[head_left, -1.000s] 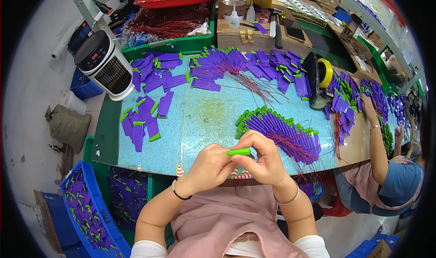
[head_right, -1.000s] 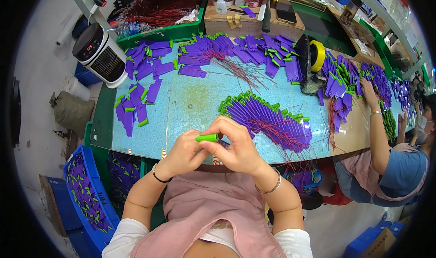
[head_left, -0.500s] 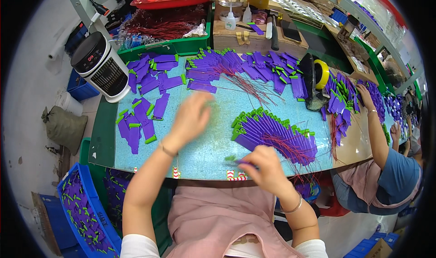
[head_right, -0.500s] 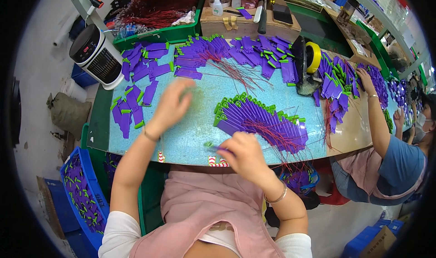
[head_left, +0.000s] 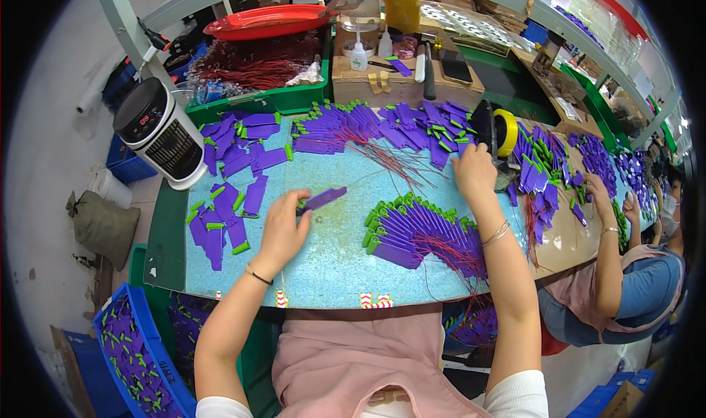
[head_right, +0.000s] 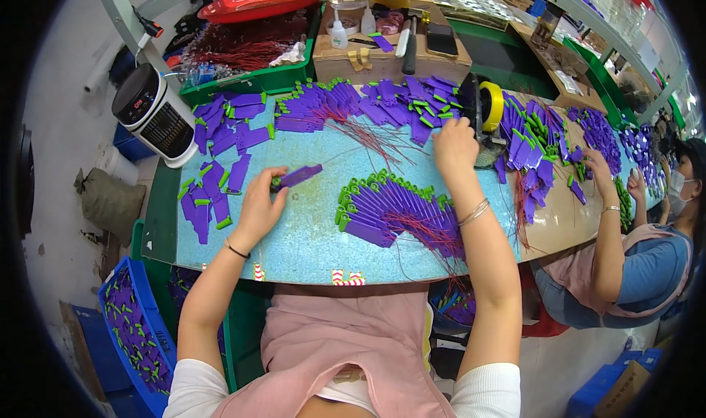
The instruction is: The person attaches plastic tips to plastic components by hand, aligns and stacks the assembled pieces, applies adhesive from a squeeze bottle onto them, and attaches additional parts.
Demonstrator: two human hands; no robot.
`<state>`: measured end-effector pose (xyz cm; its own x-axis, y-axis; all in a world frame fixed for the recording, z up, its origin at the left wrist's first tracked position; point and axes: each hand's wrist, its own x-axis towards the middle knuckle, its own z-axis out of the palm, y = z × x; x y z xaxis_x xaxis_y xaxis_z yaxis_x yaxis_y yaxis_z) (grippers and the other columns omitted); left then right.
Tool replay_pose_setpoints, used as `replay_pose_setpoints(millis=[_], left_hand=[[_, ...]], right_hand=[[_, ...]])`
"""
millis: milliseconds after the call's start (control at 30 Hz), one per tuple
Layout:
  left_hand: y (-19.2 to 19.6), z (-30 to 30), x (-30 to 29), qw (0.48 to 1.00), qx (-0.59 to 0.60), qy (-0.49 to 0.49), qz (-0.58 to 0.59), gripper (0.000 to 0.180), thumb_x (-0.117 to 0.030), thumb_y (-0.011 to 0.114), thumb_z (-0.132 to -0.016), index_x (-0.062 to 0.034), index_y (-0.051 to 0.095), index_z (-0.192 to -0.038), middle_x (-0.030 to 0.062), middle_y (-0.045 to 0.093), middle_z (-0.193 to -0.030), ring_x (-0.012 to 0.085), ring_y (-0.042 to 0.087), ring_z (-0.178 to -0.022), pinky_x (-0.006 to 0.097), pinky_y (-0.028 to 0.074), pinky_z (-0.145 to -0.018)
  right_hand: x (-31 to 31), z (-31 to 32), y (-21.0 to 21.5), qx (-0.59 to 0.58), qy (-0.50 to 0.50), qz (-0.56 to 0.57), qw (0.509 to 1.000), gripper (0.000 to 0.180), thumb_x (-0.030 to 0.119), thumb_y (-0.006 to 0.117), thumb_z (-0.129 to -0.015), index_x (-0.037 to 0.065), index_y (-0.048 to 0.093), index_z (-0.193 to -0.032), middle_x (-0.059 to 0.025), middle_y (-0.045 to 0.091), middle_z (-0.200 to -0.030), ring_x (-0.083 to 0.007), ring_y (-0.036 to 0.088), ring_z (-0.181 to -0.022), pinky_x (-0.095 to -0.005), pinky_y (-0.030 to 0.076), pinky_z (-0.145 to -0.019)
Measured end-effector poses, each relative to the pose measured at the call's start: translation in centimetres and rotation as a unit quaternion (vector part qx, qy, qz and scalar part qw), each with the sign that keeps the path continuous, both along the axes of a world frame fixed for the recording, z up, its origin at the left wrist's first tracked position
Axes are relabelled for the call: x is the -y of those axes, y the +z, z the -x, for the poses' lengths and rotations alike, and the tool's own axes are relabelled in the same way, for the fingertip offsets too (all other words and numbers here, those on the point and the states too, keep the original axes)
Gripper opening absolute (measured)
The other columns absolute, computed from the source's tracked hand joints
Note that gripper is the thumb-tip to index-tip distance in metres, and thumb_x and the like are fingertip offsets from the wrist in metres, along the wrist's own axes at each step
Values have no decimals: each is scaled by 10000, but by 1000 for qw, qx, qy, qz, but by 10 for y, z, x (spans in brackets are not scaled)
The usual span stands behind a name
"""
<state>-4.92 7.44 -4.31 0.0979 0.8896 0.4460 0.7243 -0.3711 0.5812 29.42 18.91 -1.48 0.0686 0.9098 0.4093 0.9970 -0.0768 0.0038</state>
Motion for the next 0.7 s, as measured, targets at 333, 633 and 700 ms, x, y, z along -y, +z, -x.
replay_pose_setpoints(millis=[333,633,700], left_hand=[[21,-11,32,912,374,-20,169,223,-132,521,-963,-28,531,-1160,53,643,-880,94,611,-724,205,425,-595],[46,-30,52,824,517,-85,218,356,-277,347,-1038,-21,543,-1189,60,641,-903,86,600,-719,202,397,-589],[48,-33,56,831,502,-93,222,354,-282,357,-1035,-22,537,-1195,59,640,-908,98,608,-724,208,402,-589]], right_hand=[[11,0,12,-26,65,-13,997,324,232,715,-776,64,572,-1013,-100,606,-935,-312,625,-898,-413,532,-716],[132,86,57,-499,424,179,735,254,12,618,-870,14,613,-1124,-58,666,-816,-112,640,-691,-236,502,-598],[136,95,56,-485,440,156,740,237,9,626,-866,7,616,-1103,-75,674,-843,-128,651,-682,-244,508,-607]])
